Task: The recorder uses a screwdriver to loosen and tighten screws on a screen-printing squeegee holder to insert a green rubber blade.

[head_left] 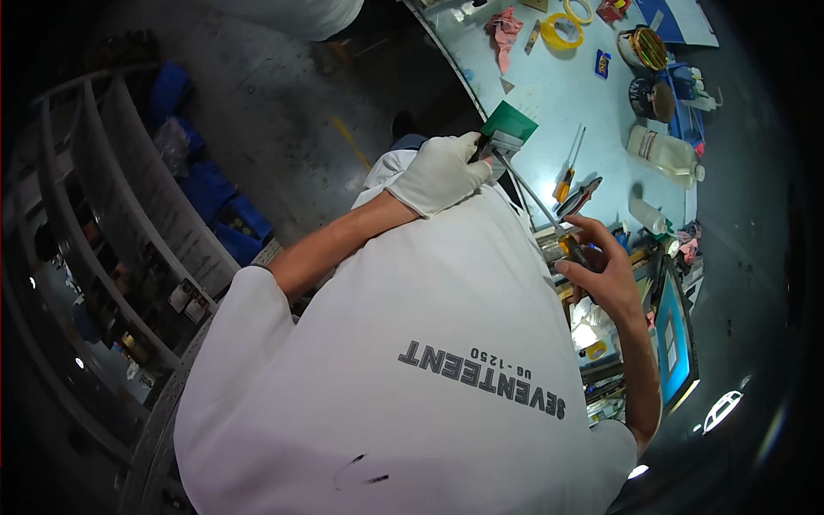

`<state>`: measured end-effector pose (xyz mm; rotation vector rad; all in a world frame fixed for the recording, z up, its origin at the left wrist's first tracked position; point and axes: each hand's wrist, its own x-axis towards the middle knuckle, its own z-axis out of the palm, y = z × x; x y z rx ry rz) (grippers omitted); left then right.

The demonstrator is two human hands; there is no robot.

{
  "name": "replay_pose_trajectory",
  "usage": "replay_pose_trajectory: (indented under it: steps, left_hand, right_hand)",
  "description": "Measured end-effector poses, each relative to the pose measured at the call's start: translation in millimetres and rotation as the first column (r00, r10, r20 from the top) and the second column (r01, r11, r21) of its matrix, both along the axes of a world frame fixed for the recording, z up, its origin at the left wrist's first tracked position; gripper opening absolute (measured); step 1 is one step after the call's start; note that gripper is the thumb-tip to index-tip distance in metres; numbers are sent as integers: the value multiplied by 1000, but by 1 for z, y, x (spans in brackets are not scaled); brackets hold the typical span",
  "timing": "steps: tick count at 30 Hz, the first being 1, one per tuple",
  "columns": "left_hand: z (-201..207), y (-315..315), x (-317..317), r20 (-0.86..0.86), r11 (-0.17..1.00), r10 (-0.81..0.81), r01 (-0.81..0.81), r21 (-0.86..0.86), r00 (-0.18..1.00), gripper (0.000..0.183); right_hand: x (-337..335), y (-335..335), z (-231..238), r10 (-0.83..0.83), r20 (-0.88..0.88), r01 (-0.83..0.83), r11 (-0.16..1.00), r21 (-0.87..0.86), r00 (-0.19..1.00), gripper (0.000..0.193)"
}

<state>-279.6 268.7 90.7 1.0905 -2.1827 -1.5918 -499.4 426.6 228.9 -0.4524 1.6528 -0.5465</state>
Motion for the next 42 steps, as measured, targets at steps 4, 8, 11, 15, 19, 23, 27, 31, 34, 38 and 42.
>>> replay_pose_trajectory:
  steps: [4,8,11,15,19,23,27,31,34,38,42]
  left_hand:
    - [-4,0,1,-13,998,24,-23,50,1000,36]
    - [8,-5,2,28,980,8,-13,199,1000,46]
    - [0,-2,5,81,998,-54,51,32,995,45]
    - [9,-2,4,89,989,2,-15,149,996,34]
    - [6,-1,6,87,992,4,-15,127,996,37]
    - [7,-1,8,117,998,-16,10,59,993,29]
    - [6,-1,10,137,999,-42,38,34,990,28]
    - [-6,0,8,78,990,-5,-7,142,997,28]
    - [-10,2,9,45,963,25,-36,266,999,28]
    - [2,0,9,116,979,-19,-6,204,993,27]
    - [-3,1,6,73,946,81,-100,309,994,28]
  right_hand:
    - [0,3,-3,205,-225,-224,972,-65,953,46]
    - [-18,1,-16,94,-14,-94,995,-42,995,34]
    - [-23,-5,-16,-253,347,184,958,219,903,35]
    - [-8,-4,4,358,-230,-373,927,-27,905,34]
    - [1,7,-10,374,-755,-719,672,-180,539,34]
    - [4,11,-16,399,-797,-770,626,-124,453,30]
    - [-9,0,-15,95,53,-99,992,83,994,29]
    - [-10,-1,-14,-54,196,21,986,163,979,32]
    - [1,-4,-7,201,-123,-193,978,81,972,31]
    - [7,1,-6,392,-763,-733,662,-155,515,36]
    - [13,1,-8,394,-781,-755,640,-145,484,34]
